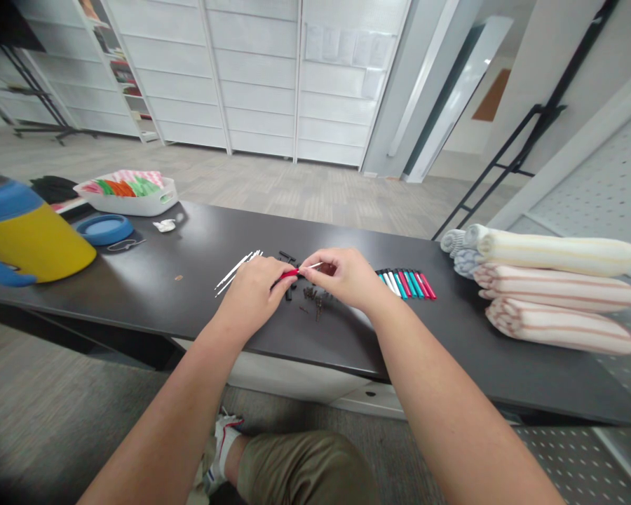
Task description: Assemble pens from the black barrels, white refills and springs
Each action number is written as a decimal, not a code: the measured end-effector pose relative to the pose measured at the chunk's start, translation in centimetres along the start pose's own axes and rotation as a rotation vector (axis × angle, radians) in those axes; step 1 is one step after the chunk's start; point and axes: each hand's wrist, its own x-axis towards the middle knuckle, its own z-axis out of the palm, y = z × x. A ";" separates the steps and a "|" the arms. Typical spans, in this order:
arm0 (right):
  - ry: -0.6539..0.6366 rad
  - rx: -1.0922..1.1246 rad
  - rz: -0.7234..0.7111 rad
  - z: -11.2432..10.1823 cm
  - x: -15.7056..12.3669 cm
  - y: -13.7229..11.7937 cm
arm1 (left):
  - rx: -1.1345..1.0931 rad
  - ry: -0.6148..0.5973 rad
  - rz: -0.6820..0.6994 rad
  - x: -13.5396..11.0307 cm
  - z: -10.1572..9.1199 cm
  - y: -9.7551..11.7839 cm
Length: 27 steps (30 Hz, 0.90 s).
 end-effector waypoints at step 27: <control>-0.002 0.141 0.063 0.2 0.0 0.0 | -0.026 -0.007 0.021 0.0 -0.4 0.3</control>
